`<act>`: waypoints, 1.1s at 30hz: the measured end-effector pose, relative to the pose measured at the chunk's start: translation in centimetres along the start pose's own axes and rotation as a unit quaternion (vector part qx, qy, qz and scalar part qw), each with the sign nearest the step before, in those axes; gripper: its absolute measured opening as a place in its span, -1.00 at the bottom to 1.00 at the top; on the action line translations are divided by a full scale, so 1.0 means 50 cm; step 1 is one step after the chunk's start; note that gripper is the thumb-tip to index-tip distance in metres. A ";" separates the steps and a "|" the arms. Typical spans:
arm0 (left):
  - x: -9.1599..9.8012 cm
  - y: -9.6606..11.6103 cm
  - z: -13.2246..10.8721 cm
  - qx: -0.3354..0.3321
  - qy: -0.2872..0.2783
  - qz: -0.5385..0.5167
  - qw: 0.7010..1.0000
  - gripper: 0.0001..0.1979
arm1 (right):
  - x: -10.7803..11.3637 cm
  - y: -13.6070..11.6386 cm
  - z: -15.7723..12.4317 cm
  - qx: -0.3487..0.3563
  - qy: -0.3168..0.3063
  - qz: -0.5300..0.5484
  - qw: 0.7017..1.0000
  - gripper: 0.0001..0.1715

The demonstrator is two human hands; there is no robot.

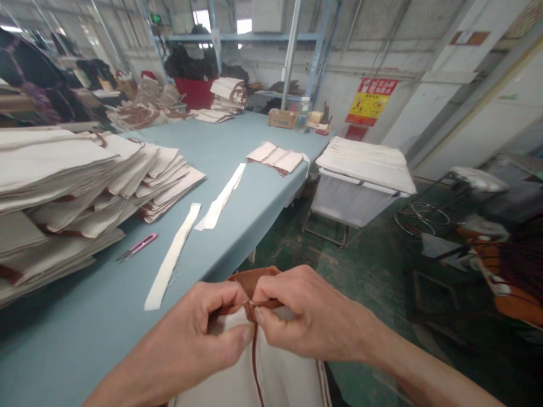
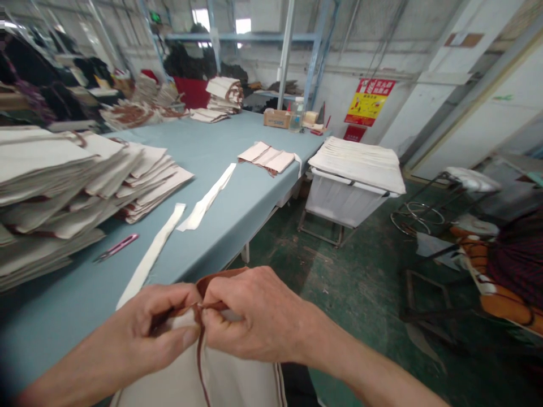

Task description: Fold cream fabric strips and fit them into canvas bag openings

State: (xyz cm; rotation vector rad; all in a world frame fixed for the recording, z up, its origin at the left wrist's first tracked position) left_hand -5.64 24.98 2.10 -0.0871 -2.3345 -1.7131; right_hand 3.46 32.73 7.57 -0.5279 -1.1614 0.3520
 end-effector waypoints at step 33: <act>0.001 0.039 -0.019 -0.078 0.036 0.066 0.994 -0.75 | -0.015 0.004 -0.005 -0.013 -0.063 0.014 0.998 -0.82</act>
Point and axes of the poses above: each hand's wrist, its own z-axis towards the middle knuckle, its own x-axis out of the back of the hand, y = z × x, the point moved 9 cm from there along z, towards the middle knuckle, and after that the axes turned 14 degrees about -z, right-handed, at the moved point
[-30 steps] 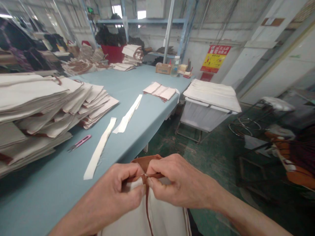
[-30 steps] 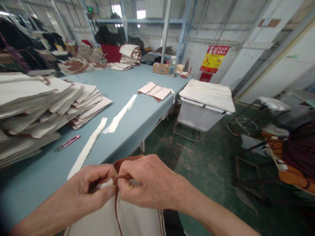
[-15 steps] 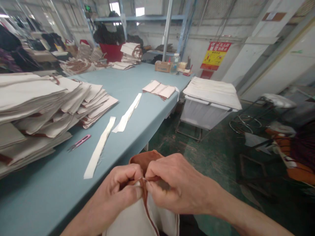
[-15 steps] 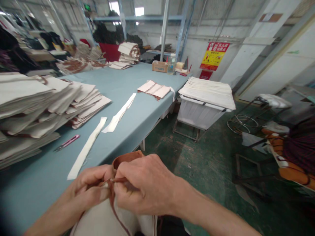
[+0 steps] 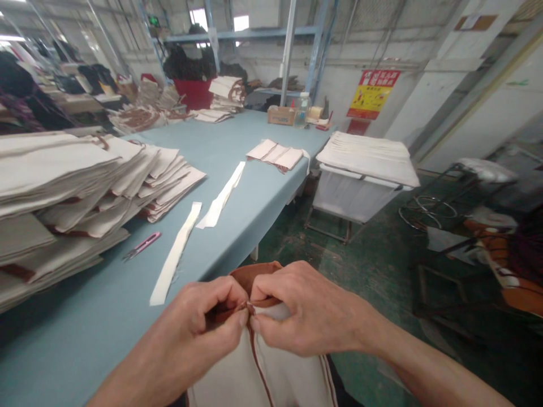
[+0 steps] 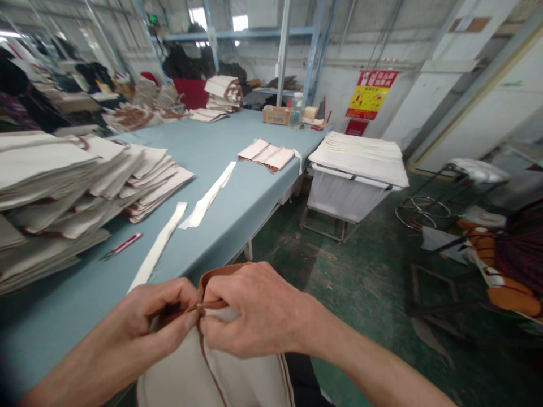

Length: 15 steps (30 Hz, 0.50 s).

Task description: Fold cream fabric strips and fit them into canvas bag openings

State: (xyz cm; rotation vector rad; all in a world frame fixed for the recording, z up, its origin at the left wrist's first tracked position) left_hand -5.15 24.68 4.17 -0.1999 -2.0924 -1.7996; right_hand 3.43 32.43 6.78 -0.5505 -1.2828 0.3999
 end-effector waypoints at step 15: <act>0.003 0.056 -0.014 -0.121 0.058 0.162 0.978 -0.79 | -0.014 0.011 0.001 0.006 0.017 0.002 1.000 -0.77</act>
Point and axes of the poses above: each hand's wrist, its own z-axis towards the middle knuckle, its own x-axis out of the back of the hand, y = z × x, the point moved 9 cm from there along z, towards the middle knuckle, and after that the axes turned 14 degrees about -z, right-handed, at the moved point
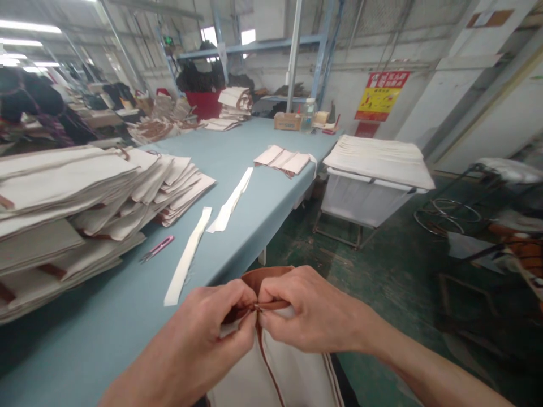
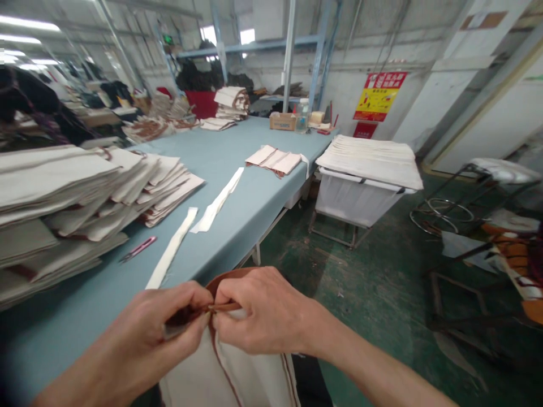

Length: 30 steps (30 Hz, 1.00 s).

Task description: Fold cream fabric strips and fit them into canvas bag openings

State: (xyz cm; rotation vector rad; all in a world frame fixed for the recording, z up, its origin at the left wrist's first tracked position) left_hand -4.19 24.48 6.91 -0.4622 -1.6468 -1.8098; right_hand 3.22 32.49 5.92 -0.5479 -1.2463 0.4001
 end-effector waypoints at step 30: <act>0.012 -0.057 0.014 0.135 0.033 -0.242 0.960 -0.80 | -0.010 0.000 0.045 -0.002 -0.050 0.133 0.990 -0.82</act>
Point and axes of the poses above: each hand's wrist, its own z-axis towards the middle knuckle, its own x-axis out of the back of the hand, y = z × x, the point moved 9 cm from there along z, towards the middle knuckle, and after that the axes turned 14 degrees about -z, right-handed, at the moved point
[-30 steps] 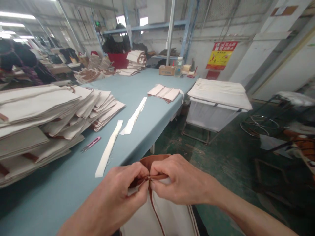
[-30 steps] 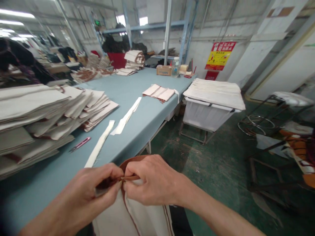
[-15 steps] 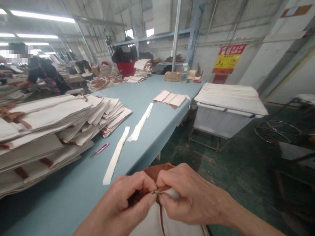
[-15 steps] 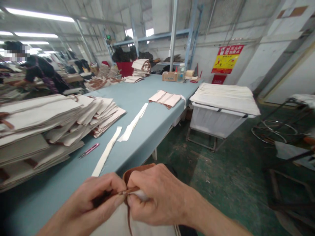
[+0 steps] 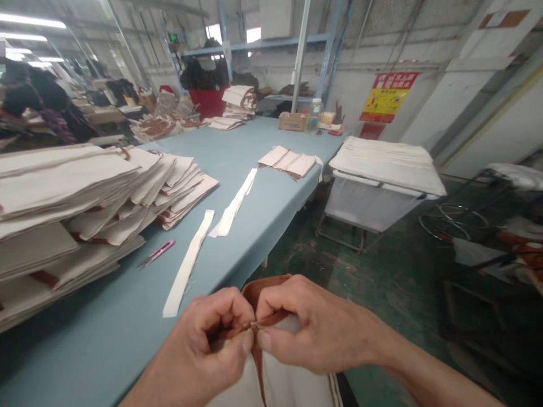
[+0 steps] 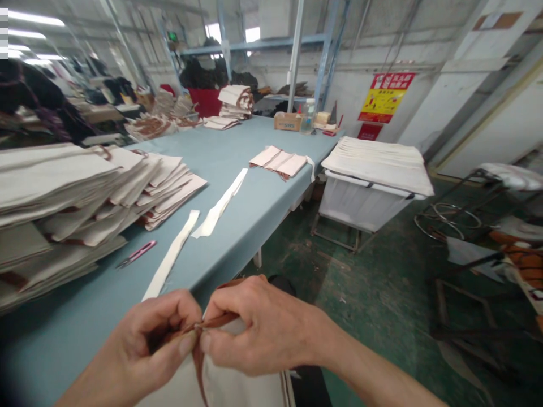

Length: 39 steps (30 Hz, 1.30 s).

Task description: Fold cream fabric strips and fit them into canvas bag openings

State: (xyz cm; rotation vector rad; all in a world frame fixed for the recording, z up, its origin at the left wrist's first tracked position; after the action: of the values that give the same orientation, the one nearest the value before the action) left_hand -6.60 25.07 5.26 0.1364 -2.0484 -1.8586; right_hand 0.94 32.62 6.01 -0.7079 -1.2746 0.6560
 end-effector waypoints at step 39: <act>0.030 0.027 -0.028 -0.149 -0.016 0.208 0.967 -0.78 | -0.029 -0.008 0.024 0.013 0.003 -0.112 0.994 -0.71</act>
State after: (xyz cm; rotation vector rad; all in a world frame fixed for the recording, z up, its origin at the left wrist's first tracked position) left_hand -7.28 23.43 6.95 -0.3763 -1.6294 -1.8674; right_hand -0.47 31.38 5.63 -0.5352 -1.3143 0.4868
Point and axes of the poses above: each hand's wrist, its own z-axis towards the middle knuckle, its own x-axis out of the back of the hand, y = z × x, the point moved 9 cm from there along z, towards the middle knuckle, and after that the axes turned 14 degrees about -z, right-handed, at the moved point
